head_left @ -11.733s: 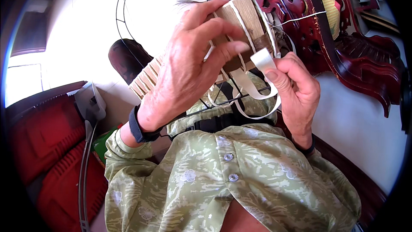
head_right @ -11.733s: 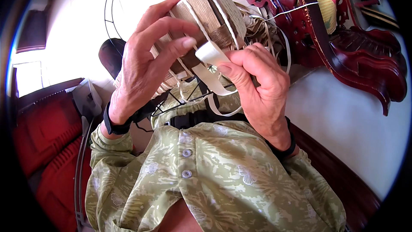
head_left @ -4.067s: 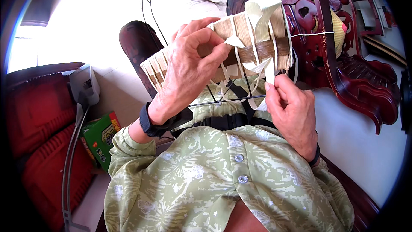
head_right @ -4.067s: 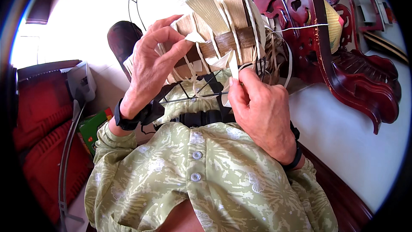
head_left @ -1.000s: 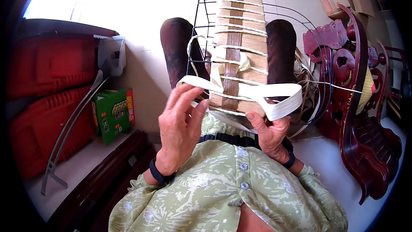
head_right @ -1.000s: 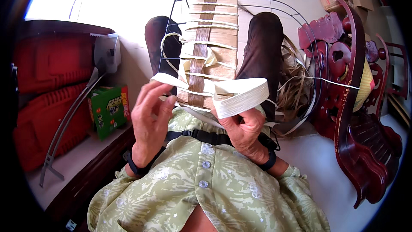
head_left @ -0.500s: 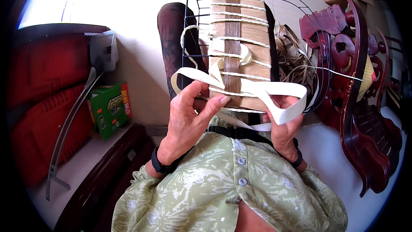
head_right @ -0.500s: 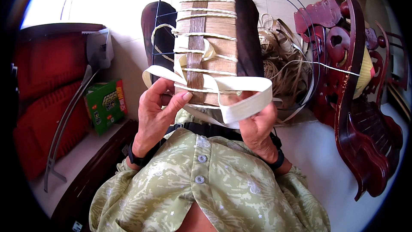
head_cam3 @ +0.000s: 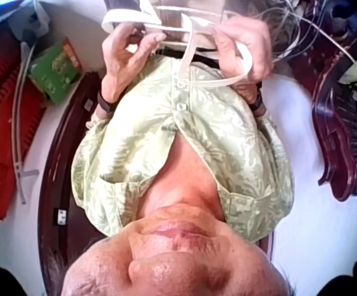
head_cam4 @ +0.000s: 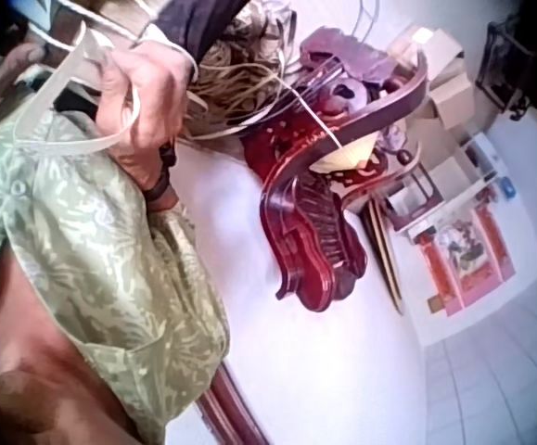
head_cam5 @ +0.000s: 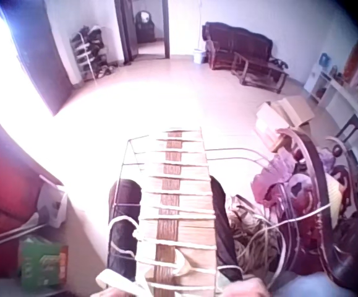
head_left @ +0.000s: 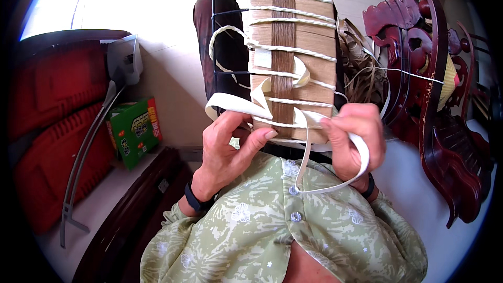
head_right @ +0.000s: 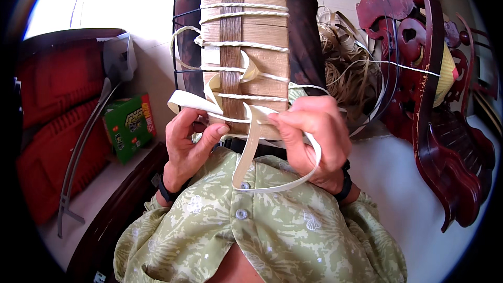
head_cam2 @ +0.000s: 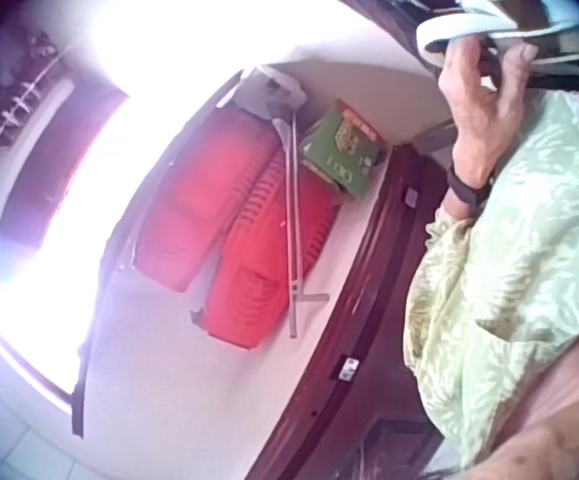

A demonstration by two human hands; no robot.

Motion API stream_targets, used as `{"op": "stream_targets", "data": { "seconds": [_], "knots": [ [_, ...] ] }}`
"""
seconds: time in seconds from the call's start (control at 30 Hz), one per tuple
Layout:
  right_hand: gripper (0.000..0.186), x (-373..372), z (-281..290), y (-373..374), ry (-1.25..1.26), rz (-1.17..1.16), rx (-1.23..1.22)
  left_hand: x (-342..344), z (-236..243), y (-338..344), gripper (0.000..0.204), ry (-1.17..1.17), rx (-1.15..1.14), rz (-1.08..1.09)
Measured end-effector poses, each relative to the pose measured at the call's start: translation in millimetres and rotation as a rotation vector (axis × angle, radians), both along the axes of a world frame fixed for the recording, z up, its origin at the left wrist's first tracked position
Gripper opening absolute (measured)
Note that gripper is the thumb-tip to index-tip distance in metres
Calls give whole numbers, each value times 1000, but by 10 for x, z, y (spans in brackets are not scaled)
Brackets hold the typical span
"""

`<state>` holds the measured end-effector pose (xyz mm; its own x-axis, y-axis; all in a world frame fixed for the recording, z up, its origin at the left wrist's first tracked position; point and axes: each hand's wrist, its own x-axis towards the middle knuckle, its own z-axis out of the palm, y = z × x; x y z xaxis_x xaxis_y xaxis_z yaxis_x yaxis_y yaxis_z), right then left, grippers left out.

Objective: The person weaves a white plastic strip through a vertical bamboo frame using their hands, pulling the strip through different slats to create a pattern.

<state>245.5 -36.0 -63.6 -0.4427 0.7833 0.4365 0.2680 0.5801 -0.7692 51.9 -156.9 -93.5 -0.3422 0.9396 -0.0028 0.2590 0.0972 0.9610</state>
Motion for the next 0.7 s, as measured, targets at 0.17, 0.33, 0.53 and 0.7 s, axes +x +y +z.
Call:
{"op": "stream_targets", "data": {
  "seconds": [0.17, 0.33, 0.53, 0.7],
  "knots": [
    [28, 275, 19, 240, -62, -144, 436, 100, -82, -3, 41, 106, 25, 21],
    [29, 489, 68, 272, -76, -131, 243, 165, -77, 15, 41, 188, 11, 22],
    [79, 994, 334, 726, -132, 336, -972, 135, 71, 107, 33, 211, -59, -62],
    [44, 883, -170, 1153, -236, 136, -977, 22, -50, 29, 30, 78, 9, -22]
  ]
}}
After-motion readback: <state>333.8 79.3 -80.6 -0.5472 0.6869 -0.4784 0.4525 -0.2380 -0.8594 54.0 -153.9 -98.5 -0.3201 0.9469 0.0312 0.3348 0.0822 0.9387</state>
